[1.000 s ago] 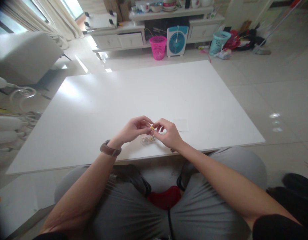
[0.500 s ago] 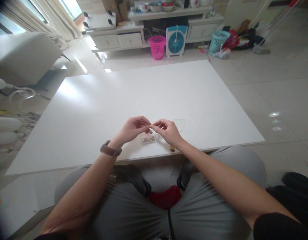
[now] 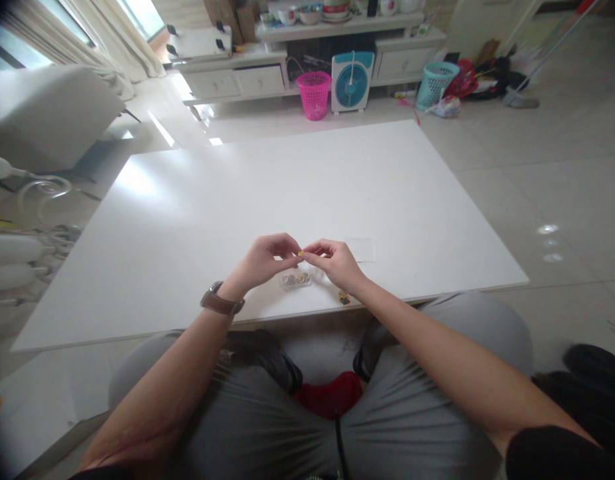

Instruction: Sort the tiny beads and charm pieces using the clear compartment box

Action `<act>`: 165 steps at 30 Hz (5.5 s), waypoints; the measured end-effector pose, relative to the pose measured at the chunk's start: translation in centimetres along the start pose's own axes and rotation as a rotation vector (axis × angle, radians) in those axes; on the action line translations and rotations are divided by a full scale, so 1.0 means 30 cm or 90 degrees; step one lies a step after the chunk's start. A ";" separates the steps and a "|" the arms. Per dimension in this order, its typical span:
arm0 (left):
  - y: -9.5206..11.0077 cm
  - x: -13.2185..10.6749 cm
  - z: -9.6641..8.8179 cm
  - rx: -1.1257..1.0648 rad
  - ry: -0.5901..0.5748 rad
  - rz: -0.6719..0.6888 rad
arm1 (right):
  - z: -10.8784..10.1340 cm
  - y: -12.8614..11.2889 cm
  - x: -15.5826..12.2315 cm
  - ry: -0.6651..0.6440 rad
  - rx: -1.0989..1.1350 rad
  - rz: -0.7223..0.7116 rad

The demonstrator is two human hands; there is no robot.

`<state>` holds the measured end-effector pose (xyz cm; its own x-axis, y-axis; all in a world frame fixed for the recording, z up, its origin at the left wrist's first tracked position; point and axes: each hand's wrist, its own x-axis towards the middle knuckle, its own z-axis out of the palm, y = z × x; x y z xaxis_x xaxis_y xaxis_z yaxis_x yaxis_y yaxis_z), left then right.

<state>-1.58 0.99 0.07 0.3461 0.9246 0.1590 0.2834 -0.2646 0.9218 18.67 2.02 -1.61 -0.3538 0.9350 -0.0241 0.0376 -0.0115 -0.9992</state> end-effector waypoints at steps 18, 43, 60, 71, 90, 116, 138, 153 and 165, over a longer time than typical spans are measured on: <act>0.023 0.001 -0.001 0.118 0.062 0.132 | 0.010 -0.016 -0.001 -0.095 0.220 0.123; 0.031 -0.004 -0.005 0.132 0.028 0.145 | 0.008 0.001 0.001 -0.035 0.133 0.071; 0.022 -0.009 -0.113 0.288 -0.009 0.029 | 0.008 -0.004 -0.001 0.016 0.092 0.055; -0.022 -0.005 -0.112 0.371 -0.123 -0.025 | 0.005 0.002 0.002 0.019 0.070 0.051; -0.044 -0.013 -0.083 0.542 -0.181 -0.027 | 0.011 -0.004 0.004 0.012 0.029 0.043; -0.077 -0.019 -0.063 0.450 -0.091 -0.121 | 0.021 -0.016 -0.006 -0.007 0.005 0.023; -0.031 -0.006 -0.102 0.422 -0.082 -0.175 | 0.027 -0.074 -0.039 -0.003 -0.192 -0.062; -0.064 -0.049 -0.291 0.521 -0.054 -0.360 | -0.022 0.030 -0.065 -0.247 -0.842 -0.094; -0.127 -0.038 -0.243 0.566 -0.049 -0.257 | -0.009 -0.005 -0.072 -0.295 -0.918 -0.086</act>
<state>-9.58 2.94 -1.06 0.1230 0.9790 -0.1628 0.9533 -0.0710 0.2935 19.69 0.09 -1.39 -0.6717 0.7074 -0.2200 0.7381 0.6642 -0.1180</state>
